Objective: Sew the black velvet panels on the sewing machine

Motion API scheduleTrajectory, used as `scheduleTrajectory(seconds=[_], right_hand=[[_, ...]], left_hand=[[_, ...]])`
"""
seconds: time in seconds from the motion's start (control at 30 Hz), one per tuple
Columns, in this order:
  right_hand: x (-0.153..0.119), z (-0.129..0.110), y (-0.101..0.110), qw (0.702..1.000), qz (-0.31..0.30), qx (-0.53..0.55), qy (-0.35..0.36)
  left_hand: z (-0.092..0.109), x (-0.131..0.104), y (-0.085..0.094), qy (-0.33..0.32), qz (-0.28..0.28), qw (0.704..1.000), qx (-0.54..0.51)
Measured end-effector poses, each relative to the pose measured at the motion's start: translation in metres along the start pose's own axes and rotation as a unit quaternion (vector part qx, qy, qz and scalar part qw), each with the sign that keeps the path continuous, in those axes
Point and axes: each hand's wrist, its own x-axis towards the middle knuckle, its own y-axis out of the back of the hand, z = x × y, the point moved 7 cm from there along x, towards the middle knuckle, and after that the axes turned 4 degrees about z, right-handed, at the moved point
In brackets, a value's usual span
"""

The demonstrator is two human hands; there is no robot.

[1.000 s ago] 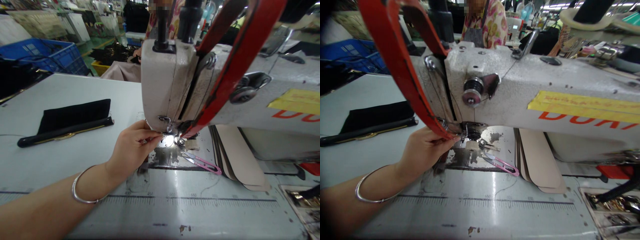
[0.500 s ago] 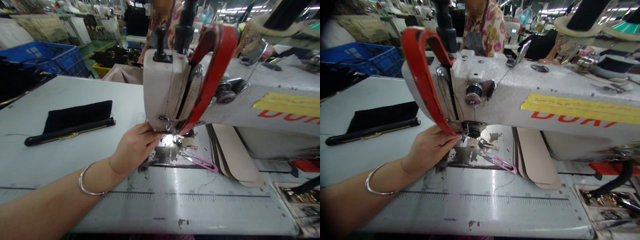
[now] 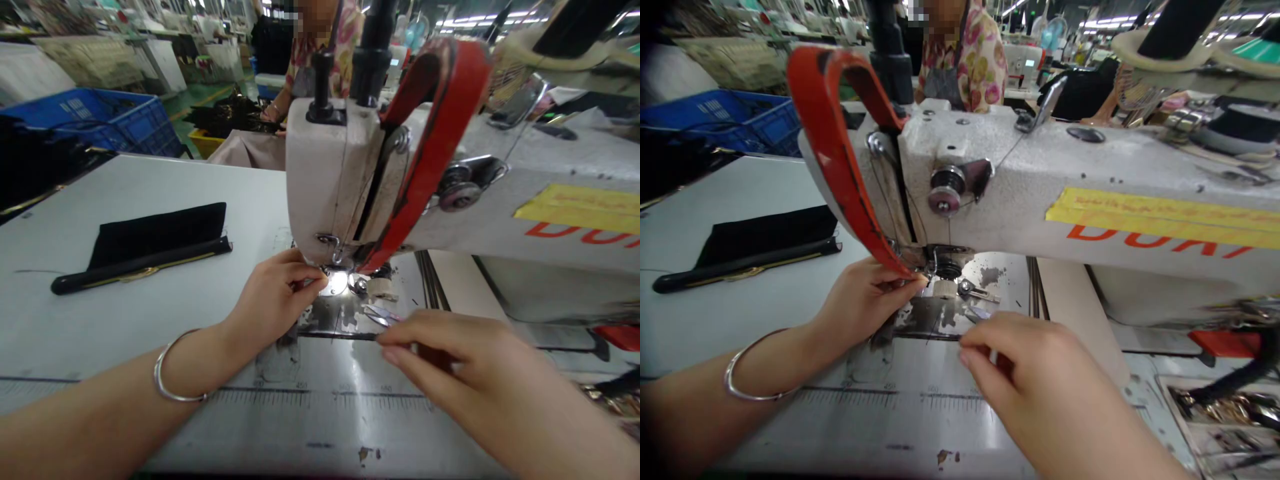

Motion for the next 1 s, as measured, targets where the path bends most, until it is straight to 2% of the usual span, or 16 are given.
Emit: scheduleTrajectory(seconds=[0.07, 0.13, 0.2, 0.3, 0.47, 0.67, 1.0], right_hand=[[0.031, -0.009, -0.020, 0.999, -0.043, 0.005, -0.022], [0.053, -0.009, -0.034, 0.998, -0.019, 0.015, -0.066], [0.062, -0.003, -0.044, 0.995, 0.014, 0.034, -0.096], [0.064, 0.004, -0.051, 0.993, 0.043, 0.056, -0.098], [0.066, 0.002, -0.050, 0.994, 0.074, 0.057, -0.063], [0.064, 0.004, -0.046, 0.989, 0.106, 0.060, -0.079], [0.064, 0.004, -0.045, 0.987, 0.093, 0.083, -0.101]], left_hand=[[-0.001, -0.001, -0.001, -0.002, -0.007, 1.000, -0.004], [-0.002, -0.002, -0.003, -0.001, -0.018, 1.000, -0.009], [-0.003, -0.002, -0.005, 0.002, -0.031, 0.999, -0.018], [-0.002, -0.002, -0.006, 0.001, -0.036, 0.999, -0.033], [0.001, 0.001, -0.004, 0.025, -0.031, 0.998, -0.041], [0.008, 0.007, 0.000, 0.029, -0.014, 0.998, -0.054], [0.006, 0.008, 0.001, 0.029, 0.003, 0.999, 0.016]])
